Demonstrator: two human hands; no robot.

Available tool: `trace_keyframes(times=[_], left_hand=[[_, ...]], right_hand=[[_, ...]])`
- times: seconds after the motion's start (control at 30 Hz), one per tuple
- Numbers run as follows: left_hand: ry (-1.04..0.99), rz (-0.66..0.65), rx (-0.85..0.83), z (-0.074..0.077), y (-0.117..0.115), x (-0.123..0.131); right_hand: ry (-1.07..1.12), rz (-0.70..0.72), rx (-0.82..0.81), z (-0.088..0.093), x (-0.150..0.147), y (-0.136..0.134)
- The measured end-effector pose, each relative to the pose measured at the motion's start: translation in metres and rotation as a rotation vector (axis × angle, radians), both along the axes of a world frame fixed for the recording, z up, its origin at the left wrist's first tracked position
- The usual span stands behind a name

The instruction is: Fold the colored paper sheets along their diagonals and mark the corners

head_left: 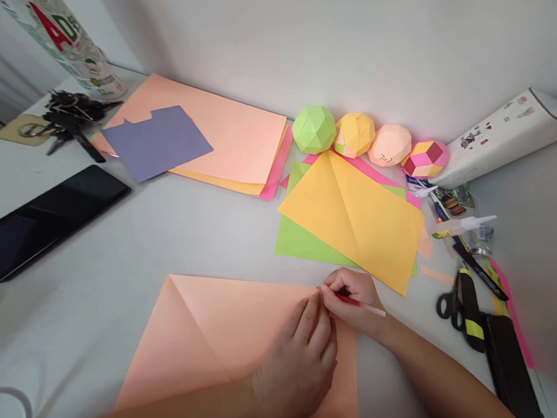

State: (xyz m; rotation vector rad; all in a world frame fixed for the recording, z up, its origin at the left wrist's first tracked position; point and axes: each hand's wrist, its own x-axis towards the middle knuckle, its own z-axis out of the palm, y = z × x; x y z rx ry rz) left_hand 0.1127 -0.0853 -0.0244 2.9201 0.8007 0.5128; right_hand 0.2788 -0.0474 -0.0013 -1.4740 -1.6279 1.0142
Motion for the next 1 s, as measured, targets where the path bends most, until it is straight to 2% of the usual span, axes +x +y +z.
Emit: trace_keyframes(times=[0.13, 0.37, 0.57, 0.67, 0.8, 1.0], left_hand=[[-0.009, 0.001, 0.004, 0.001, 0.000, 0.000], [0.000, 0.021, 0.017, 0.005, 0.002, 0.001], [0.032, 0.024, -0.006, 0.003, 0.003, 0.002], [0.022, 0.020, -0.024, 0.003, 0.003, 0.002], [-0.030, 0.019, -0.042, 0.002, 0.003, 0.002], [-0.076, 0.025, 0.028, -0.002, 0.001, 0.003]], right_hand=[[0.021, 0.007, -0.035, -0.001, 0.000, 0.000], [0.342, -0.130, -0.114, -0.010, 0.009, 0.003], [0.440, -0.060, -0.143, -0.013, 0.029, 0.017], [0.422, -0.031, -0.131, -0.011, 0.039, 0.024], [0.338, -0.051, -0.033, -0.010, 0.042, 0.025], [0.071, -0.165, 0.210, -0.008, 0.029, 0.002]])
